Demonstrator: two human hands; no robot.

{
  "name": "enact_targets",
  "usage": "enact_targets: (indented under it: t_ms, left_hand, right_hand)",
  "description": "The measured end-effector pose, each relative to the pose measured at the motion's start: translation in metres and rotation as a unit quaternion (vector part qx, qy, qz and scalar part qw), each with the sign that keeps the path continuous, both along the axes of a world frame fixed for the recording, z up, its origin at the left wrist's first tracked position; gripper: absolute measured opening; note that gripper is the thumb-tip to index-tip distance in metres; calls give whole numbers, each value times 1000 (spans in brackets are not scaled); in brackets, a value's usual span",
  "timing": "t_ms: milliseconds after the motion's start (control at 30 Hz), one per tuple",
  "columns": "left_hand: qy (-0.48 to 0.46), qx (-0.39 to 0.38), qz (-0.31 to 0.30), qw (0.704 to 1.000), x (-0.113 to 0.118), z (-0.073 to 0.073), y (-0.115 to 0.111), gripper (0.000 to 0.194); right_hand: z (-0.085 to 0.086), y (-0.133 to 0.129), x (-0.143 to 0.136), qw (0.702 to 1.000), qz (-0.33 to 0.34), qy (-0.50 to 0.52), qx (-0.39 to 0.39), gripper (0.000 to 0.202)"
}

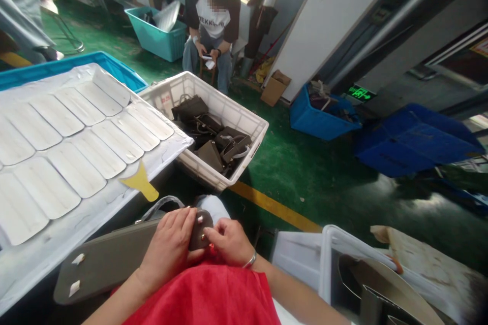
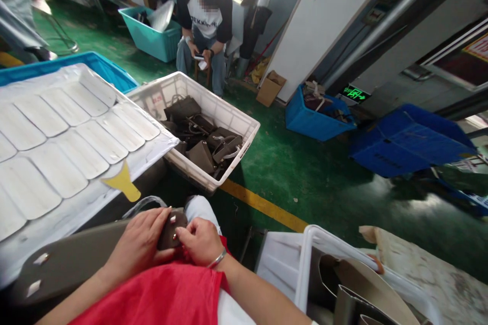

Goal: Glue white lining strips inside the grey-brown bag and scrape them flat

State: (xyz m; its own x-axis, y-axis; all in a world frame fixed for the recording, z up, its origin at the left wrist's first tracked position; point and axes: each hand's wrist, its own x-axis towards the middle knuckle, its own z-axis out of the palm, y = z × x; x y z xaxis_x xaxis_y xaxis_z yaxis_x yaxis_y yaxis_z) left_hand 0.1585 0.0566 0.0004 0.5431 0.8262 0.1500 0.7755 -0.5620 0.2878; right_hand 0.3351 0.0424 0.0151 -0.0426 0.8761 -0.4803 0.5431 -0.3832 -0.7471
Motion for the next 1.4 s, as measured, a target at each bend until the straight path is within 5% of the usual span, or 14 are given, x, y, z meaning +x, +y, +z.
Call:
enact_targets:
  t_ms: [533,800,933,1033,1233,1300,1400]
  left_hand:
    - [6,-14,6,1000,2,3,2,68]
    - [-20,42,-14,999,-4,1,0,75]
    - [-43,91,-67,993,-14,8,-9,53]
    - [-59,77,-44,994,-13,14,-17,36]
    - [-125,33,-63,990,-30,21,-21,43]
    - [-168,46,-3,985,-57,28,-30,36]
    - [-254,22,268,929,-109,36,-54,19]
  right_hand:
    - [1,6,1,1000,0,17,26,28]
    - [-1,6,4,999,1,45,-2,25]
    - [-5,9,2,998,-12,64,-4,26]
    - [-2,10,0,998,2,55,-5,28]
    - [7,15,8,979,122,-78,143,26]
    - [13,21,2,952,158,-109,239,39]
    - [26,27,-29,884,239,-150,373,54]
